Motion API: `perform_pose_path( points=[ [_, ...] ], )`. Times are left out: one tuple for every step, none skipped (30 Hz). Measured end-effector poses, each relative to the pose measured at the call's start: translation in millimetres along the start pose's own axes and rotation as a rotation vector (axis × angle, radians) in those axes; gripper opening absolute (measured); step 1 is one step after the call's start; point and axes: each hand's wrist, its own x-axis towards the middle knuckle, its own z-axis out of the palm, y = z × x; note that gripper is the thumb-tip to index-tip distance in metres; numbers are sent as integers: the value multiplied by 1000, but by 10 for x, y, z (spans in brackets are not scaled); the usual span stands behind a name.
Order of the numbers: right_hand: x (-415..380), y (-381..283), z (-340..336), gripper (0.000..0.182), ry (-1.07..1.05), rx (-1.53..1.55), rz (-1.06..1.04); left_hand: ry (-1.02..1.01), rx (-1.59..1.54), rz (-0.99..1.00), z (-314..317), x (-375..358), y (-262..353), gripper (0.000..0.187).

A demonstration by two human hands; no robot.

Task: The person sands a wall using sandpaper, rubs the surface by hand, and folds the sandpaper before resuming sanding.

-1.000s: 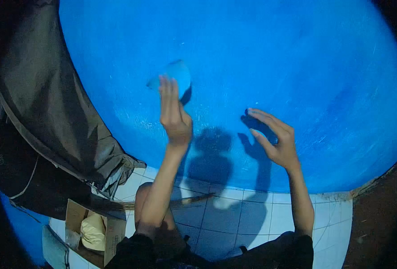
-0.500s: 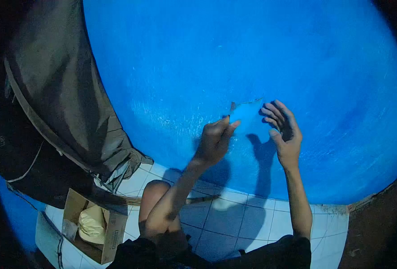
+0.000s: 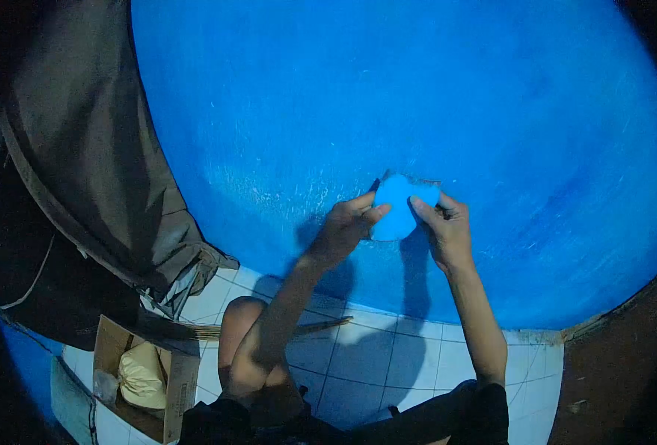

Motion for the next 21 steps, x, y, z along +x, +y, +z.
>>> perform_pose_path(
  points=[
    [-12, -17, 9, 28, 2, -1, 4, 4, -9, 6, 12, -7, 37, 57],
    [-24, -52, 23, 27, 54, -90, -19, 7, -18, 12, 20, -10, 54, 55],
    [-40, -77, 33, 27, 106, -178, -41, 4, -21, 8, 13, -2, 30, 55],
    [-57, -86, 48, 27, 108, -179, -37, -15, -21, 25, -9, 11, -10, 51],
    [-74, -94, 62, 25, 96, -171, -70, -35, -21, 44, -13, 20, -31, 46],
    [-85, -97, 65, 24, 84, -163, -104, -39, -23, 42, 2, 20, -9, 46],
    [-83, -58, 52, 24, 88, -164, -101, -32, -64, 38, 22, 16, 22, 41],
    [-71, 13, 29, 25, 22, 64, -39, -26, -106, 32, 43, 12, 51, 35],
    [-70, 28, 25, 26, -42, 291, 24, -31, -111, 29, 56, 9, 60, 35],
    [-80, 24, 27, 26, -34, 290, 29, -47, -163, -5, 58, 5, 62, 32],
    [-91, 11, 48, 27, -49, 413, 110, -64, -215, -40, 63, 2, 67, 29],
    [-98, -14, 70, 28, -62, 538, 192, -74, -220, -48, 75, -1, 103, 29],
    [-98, -36, 72, 28, -48, 540, 197, -30, -198, -14, 89, -5, 161, 28],
    [-95, -53, 66, 28, -50, 511, 190, 14, -176, 20, 106, -7, 189, 28],
    [-96, -49, 55, 28, -52, 481, 184, 4, -182, 10, 129, -6, 185, 28],
    [-94, -33, 44, 28, -39, 481, 190, 39, -191, -10, 150, -1, 180, 26],
    [-88, -19, 37, 28, -24, 449, 196, 75, -198, -28, 161, 10, 165, 24],
    [-93, -2, 34, 28, -10, 417, 202, 68, -202, -34, 149, 10, 134, 24],
    [-105, 0, 37, 28, -2, 417, 207, 57, -158, -51, 120, 5, 91, 22],
    [-119, -12, 47, 29, 6, 317, 190, 46, -114, -67, 91, -1, 54, 20],
    [-125, -14, 52, 29, 13, 217, 172, 43, -116, -73, 62, -4, 30, 20]
  ],
)
